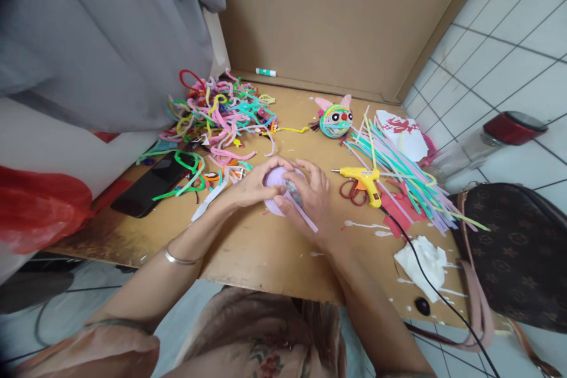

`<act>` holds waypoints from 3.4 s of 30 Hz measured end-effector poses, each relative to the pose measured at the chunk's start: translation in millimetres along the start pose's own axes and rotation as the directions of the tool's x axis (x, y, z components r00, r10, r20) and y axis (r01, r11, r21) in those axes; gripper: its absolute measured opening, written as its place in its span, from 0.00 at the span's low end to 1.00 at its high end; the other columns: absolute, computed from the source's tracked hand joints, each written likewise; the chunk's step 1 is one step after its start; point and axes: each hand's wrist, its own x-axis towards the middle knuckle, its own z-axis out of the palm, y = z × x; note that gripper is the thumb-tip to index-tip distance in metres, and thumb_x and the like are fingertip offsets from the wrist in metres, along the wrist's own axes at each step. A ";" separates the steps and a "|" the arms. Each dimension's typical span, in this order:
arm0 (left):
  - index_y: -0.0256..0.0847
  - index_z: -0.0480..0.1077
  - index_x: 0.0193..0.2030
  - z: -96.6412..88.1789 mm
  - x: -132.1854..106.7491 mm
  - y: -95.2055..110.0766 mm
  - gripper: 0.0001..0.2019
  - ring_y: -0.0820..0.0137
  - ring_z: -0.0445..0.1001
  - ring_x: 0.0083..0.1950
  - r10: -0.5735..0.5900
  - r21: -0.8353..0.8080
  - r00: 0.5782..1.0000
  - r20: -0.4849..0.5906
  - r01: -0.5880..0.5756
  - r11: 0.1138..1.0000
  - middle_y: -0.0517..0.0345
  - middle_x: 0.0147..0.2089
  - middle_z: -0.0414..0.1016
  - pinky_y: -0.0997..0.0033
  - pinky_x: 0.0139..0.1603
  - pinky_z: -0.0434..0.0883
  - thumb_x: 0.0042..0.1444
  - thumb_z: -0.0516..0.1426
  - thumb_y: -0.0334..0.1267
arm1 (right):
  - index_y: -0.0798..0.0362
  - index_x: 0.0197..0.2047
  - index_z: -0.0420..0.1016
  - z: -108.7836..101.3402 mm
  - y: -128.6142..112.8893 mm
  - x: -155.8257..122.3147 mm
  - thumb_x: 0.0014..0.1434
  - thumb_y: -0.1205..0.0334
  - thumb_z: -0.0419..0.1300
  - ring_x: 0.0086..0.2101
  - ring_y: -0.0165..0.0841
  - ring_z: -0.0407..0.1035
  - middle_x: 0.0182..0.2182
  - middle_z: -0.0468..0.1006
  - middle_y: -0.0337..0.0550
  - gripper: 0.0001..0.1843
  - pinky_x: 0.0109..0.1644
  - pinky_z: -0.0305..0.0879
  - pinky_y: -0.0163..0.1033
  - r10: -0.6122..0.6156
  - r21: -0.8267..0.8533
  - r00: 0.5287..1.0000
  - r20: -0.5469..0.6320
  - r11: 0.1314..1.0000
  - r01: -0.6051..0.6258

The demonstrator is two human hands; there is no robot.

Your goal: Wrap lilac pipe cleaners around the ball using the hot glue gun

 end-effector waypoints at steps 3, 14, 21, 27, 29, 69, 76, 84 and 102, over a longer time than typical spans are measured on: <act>0.39 0.66 0.45 -0.3 -0.7 2.3 0.19 0.66 0.69 0.46 -0.012 -0.012 1.000 0.006 0.012 1.000 0.55 0.47 0.71 0.64 0.51 0.68 0.44 0.59 0.39 | 0.44 0.53 0.72 -0.5 -5.1 -0.1 0.63 0.47 0.55 0.59 0.46 0.62 0.59 0.64 0.49 0.18 0.61 0.60 0.58 0.000 0.043 1.000 -0.025 0.999 0.001; 0.38 0.66 0.46 -1.1 -0.3 1.7 0.20 0.65 0.69 0.47 0.003 -0.012 1.000 0.012 -0.003 1.000 0.55 0.47 0.71 0.63 0.53 0.68 0.44 0.58 0.40 | 0.42 0.60 0.68 -1.2 -2.0 -2.1 0.63 0.44 0.55 0.62 0.47 0.59 0.61 0.62 0.50 0.24 0.64 0.59 0.59 0.044 0.033 0.999 0.019 0.998 -0.045; 0.38 0.67 0.46 -1.6 -0.1 -1.1 0.19 0.64 0.71 0.49 0.028 -0.034 1.000 0.008 -0.028 0.999 0.53 0.49 0.72 0.61 0.56 0.69 0.45 0.59 0.38 | 0.42 0.60 0.69 2.9 8.2 -3.3 0.63 0.47 0.57 0.61 0.48 0.60 0.60 0.64 0.50 0.23 0.63 0.58 0.60 0.006 -0.037 1.000 0.020 0.999 -0.005; 0.38 0.67 0.47 -2.2 -0.6 -1.5 0.19 0.65 0.70 0.47 0.038 -0.048 0.999 0.007 -0.038 0.998 0.54 0.48 0.72 0.63 0.53 0.69 0.45 0.58 0.38 | 0.41 0.57 0.70 0.9 3.1 -2.3 0.63 0.51 0.58 0.60 0.47 0.62 0.60 0.64 0.48 0.19 0.61 0.60 0.58 -0.077 -0.019 0.997 -0.016 0.997 0.076; 0.38 0.66 0.46 -2.1 -1.1 -1.3 0.20 0.66 0.70 0.46 0.035 -0.058 0.999 0.003 -0.034 0.998 0.54 0.48 0.71 0.64 0.52 0.69 0.45 0.57 0.39 | 0.42 0.55 0.71 0.2 -1.0 -1.5 0.63 0.51 0.58 0.59 0.46 0.63 0.59 0.65 0.48 0.17 0.61 0.60 0.58 -0.084 -0.013 0.996 -0.028 0.996 0.084; 0.39 0.63 0.48 2.6 -1.4 0.6 0.22 0.64 0.68 0.50 0.023 -0.011 0.999 -0.029 -0.023 1.000 0.53 0.51 0.69 0.63 0.55 0.67 0.44 0.57 0.39 | 0.45 0.57 0.63 -5.5 -4.3 0.0 0.59 0.53 0.60 0.59 0.46 0.61 0.58 0.65 0.50 0.23 0.62 0.59 0.57 -0.072 0.089 0.997 -0.029 0.993 0.075; 0.40 0.63 0.45 2.2 -2.1 2.0 0.20 0.64 0.68 0.48 -0.011 0.002 0.999 -0.044 0.011 1.000 0.54 0.48 0.70 0.63 0.52 0.67 0.44 0.57 0.41 | 0.48 0.36 0.67 -9.5 -6.0 -1.9 0.60 0.56 0.59 0.48 0.42 0.67 0.45 0.68 0.46 0.06 0.53 0.63 0.52 0.003 0.087 0.993 -0.122 0.996 0.008; 0.41 0.65 0.41 2.6 -1.8 -0.5 0.15 0.62 0.71 0.55 0.015 -0.057 0.998 -0.066 -0.019 0.998 0.51 0.53 0.72 0.59 0.60 0.66 0.45 0.59 0.38 | 0.49 0.28 0.67 -8.6 -6.9 -0.5 0.59 0.59 0.58 0.46 0.40 0.68 0.42 0.69 0.45 0.09 0.50 0.64 0.51 0.059 0.080 0.993 -0.101 0.995 -0.051; 0.40 0.71 0.38 -1.3 0.1 -15.9 0.10 0.58 0.67 0.64 0.223 0.061 0.970 -0.102 -0.217 0.974 0.46 0.56 0.71 0.52 0.67 0.61 0.50 0.64 0.40 | 0.49 0.27 0.66 -5.6 -4.3 0.4 0.60 0.58 0.58 0.43 0.36 0.69 0.41 0.69 0.44 0.11 0.46 0.67 0.45 0.103 0.220 0.992 -0.068 0.972 -0.086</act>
